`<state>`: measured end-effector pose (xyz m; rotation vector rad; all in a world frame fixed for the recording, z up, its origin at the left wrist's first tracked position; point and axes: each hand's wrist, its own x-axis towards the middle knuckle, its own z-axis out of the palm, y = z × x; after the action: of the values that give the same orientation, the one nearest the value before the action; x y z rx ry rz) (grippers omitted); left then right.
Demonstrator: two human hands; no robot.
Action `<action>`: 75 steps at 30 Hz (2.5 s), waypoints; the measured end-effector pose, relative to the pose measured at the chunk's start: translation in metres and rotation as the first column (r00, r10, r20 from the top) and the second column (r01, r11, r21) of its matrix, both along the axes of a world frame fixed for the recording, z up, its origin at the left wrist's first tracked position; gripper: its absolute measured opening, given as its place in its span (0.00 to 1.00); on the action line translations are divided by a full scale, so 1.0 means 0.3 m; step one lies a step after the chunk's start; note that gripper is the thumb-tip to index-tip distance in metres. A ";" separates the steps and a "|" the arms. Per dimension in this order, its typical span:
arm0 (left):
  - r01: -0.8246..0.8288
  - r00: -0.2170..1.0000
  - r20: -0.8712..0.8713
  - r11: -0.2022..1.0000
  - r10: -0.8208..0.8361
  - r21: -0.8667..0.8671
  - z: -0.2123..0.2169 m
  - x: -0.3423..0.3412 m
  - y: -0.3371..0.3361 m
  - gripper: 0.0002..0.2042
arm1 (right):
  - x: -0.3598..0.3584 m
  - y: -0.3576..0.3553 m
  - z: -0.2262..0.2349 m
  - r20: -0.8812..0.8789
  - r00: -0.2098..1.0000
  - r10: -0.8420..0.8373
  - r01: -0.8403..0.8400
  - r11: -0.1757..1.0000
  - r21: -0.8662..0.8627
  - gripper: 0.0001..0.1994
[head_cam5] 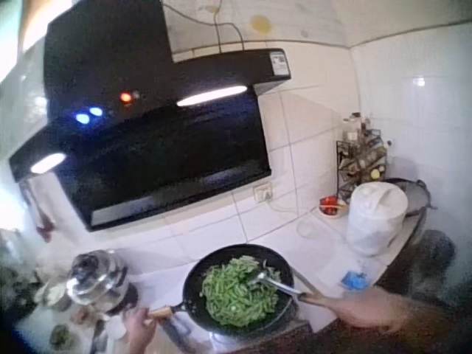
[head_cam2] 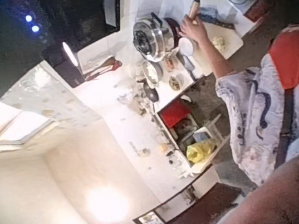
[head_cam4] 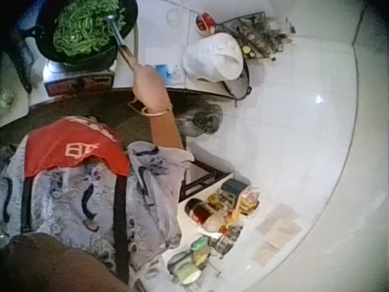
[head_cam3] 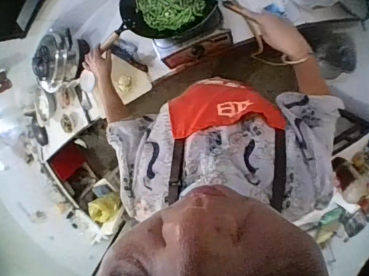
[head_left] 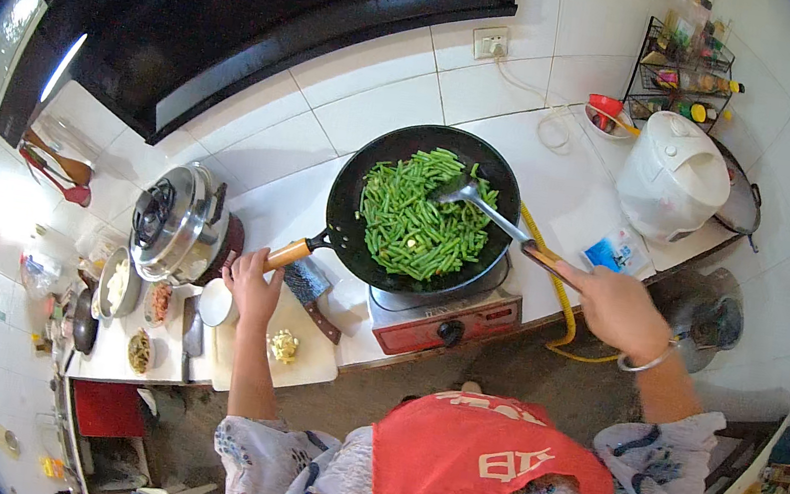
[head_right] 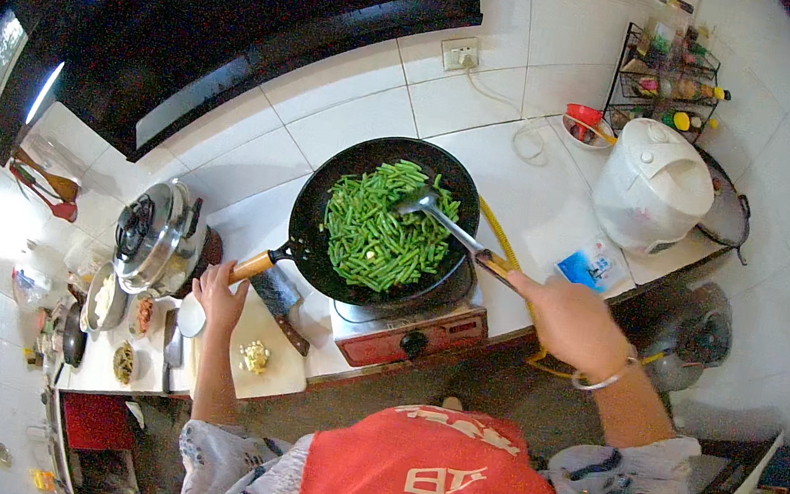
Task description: The person stir-fries green beans in a wok on a gas stove using a spatula. They briefly move a green colander and a white bowl to the sink area before returning to continue cooking the vegetables.
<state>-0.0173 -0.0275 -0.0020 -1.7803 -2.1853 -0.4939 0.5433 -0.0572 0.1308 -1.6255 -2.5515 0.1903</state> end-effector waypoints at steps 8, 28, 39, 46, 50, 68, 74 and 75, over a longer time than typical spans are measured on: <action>-0.029 0.998 -0.047 0.998 0.031 0.047 0.021 0.008 -0.021 0.21 | 0.048 -0.064 0.136 0.062 0.996 0.068 -0.061 0.992 -0.107 0.22; 0.032 0.997 0.062 0.995 -0.038 0.089 0.030 0.015 -0.022 0.21 | -0.102 -0.249 0.049 -0.368 0.897 -0.243 0.228 0.970 -0.086 0.18; 0.070 0.991 0.100 0.987 -0.085 0.145 0.025 0.024 -0.035 0.25 | -0.158 -0.226 0.047 -0.446 0.846 -0.293 0.236 0.955 -0.180 0.20; 0.096 0.988 0.113 0.989 -0.108 0.111 0.016 0.070 -0.030 0.25 | -0.135 -0.096 -0.018 -0.608 0.651 -0.455 0.208 0.877 -0.434 0.22; 0.153 0.982 0.090 0.981 -0.165 0.119 0.018 0.097 -0.009 0.26 | -0.212 0.033 -0.082 -0.671 0.637 -0.381 0.052 0.889 -0.455 0.24; 0.104 0.991 0.080 0.992 -0.109 0.071 0.039 0.134 -0.020 0.32 | -0.227 0.291 -0.019 -0.159 0.965 0.208 -0.211 0.978 -0.001 0.22; 0.086 0.992 0.084 0.993 -0.093 0.077 0.043 0.132 -0.027 0.31 | -0.131 0.222 0.020 -0.005 0.953 0.302 -0.302 0.953 0.002 0.19; 0.081 0.992 0.089 0.994 -0.087 0.070 0.042 0.137 -0.029 0.30 | -0.088 0.220 0.027 -0.014 0.951 0.309 -0.308 0.951 0.020 0.19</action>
<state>0.0239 -0.0362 0.0107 -1.8545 -2.1344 -0.6722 0.5168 0.0088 0.1387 -1.2027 -2.7712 0.2052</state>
